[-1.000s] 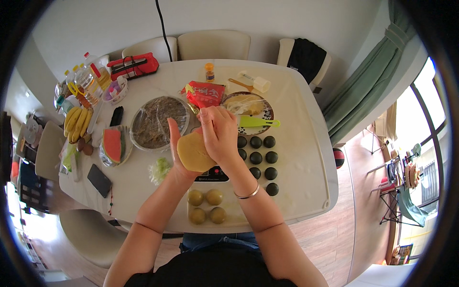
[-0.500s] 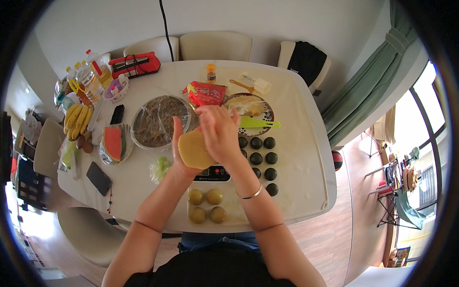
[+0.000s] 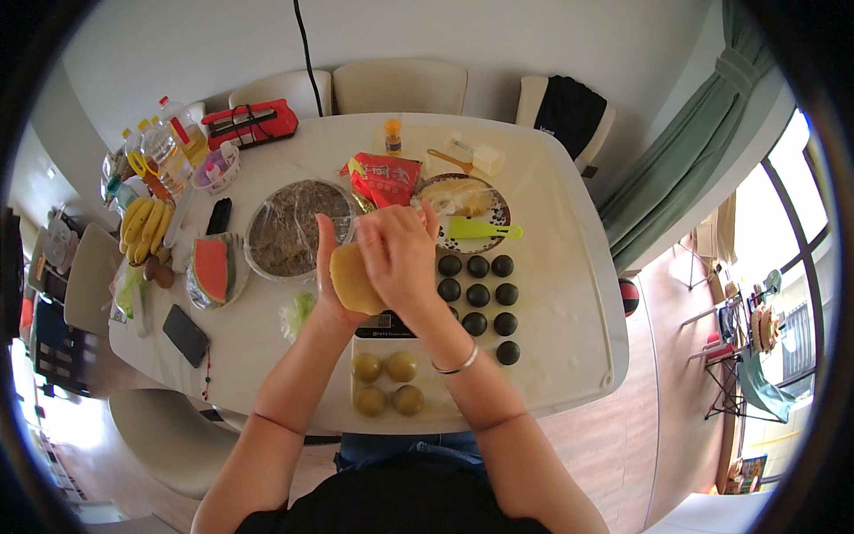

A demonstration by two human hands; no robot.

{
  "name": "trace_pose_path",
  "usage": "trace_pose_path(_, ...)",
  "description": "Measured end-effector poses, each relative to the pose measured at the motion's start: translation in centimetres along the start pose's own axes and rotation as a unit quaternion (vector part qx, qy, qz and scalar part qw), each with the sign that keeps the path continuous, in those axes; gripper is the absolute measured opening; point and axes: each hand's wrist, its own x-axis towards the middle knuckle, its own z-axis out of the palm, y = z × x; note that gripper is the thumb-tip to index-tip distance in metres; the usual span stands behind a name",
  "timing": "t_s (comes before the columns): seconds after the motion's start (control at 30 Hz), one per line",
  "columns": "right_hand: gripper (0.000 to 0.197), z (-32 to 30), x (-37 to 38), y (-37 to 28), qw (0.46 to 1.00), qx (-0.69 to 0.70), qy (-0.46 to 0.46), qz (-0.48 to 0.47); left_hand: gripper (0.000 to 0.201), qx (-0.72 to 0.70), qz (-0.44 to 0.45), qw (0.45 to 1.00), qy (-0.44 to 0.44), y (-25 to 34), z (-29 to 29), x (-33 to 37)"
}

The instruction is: The person prepares pastry fillings by rolling portions of a yellow paste into balls, flattening them, and then wrapping them around dark-colored round fillings.

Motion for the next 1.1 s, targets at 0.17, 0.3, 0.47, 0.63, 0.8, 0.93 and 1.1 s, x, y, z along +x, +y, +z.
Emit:
trace_pose_path(0.17, 0.043, -0.6, 1.0, -0.2, 0.985, 0.154, -0.006, 0.074, 0.102, 0.053, -0.038, 0.996, 0.059, -0.2, 0.3, 0.6)
trace_pose_path(0.3, 0.042, 0.3, 1.1, -0.9, 0.99, 0.027, 0.088, -0.102, 0.104, 0.042, -0.012, 0.997, 0.056, -1.2, 0.8, 0.4)
trace_pose_path(0.47, 0.047, 0.2, 0.2, 0.4, 0.998, -0.022, 0.032, -0.046, 0.105, 0.068, -0.015, 0.997, 0.038, -1.8, 0.8, 0.5)
trace_pose_path(0.63, 0.058, -1.2, 0.5, 1.0, 0.97, 0.126, -0.161, 0.133, 0.1, 0.072, -0.008, 0.996, 0.061, -1.5, 0.1, 0.5)
trace_pose_path(0.8, 0.063, -2.5, 1.3, 1.5, 0.872, 0.319, -0.208, 0.306, 0.091, 0.094, -0.047, 0.994, -0.017, -1.0, -2.0, 0.9)
trace_pose_path(0.93, 0.07, -1.5, 0.7, 1.4, 0.977, 0.038, -0.137, 0.161, 0.097, 0.048, -0.078, 0.992, 0.091, -1.4, -0.4, 0.6)
trace_pose_path(1.1, 0.077, -0.5, 0.1, 2.7, 0.971, -0.012, -0.13, 0.202, 0.098, 0.028, -0.095, 0.989, 0.111, -1.8, -1.6, 0.7)
